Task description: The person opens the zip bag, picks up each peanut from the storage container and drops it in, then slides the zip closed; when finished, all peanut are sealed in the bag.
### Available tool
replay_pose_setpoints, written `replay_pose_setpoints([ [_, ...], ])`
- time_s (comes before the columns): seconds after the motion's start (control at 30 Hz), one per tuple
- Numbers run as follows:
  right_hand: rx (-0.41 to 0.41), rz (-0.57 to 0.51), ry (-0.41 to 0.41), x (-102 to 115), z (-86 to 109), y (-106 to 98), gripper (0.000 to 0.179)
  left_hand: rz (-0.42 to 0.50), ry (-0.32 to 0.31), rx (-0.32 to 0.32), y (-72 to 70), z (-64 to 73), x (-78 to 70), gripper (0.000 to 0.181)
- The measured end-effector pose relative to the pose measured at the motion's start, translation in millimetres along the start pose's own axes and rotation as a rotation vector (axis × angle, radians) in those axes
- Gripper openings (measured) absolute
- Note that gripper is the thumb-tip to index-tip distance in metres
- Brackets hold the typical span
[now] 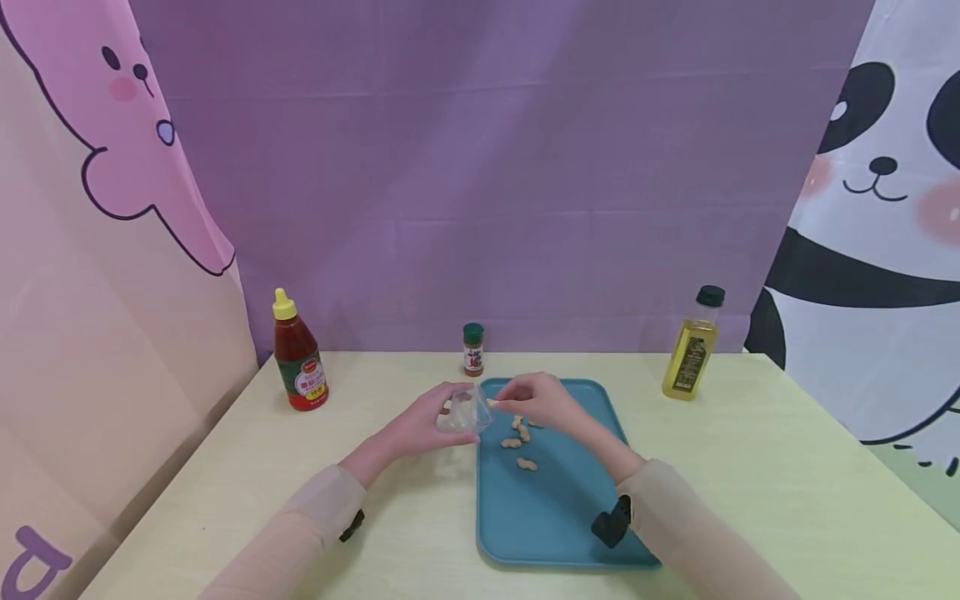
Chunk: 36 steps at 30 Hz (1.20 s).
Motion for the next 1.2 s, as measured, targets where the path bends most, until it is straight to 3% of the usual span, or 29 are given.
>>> replay_pose_setpoints([
  [0.5,-0.012,0.061,0.028,6.6,-1.0,11.6,0.014,0.004,0.009,0.006,0.1,-1.0,-1.0,0.080],
  [0.8,-0.010,0.032,0.031,6.0,-0.8,11.1,0.015,0.018,-0.001,0.004,-0.1,0.7,-1.3,0.081],
  [1.2,-0.078,-0.053,0.054,-11.7,-4.4,-15.0,0.019,0.020,-0.020,0.007,0.4,1.0,-0.5,0.080],
])
Point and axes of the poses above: each hand's wrist, its own z-axis away from the middle knuckle, its own y-axis out of the palm, x = y × z, the point moved 7 cm from there along -z, towards the middle knuckle, and after that the axes turned 13 degrees about y, right-handed, at the moved point
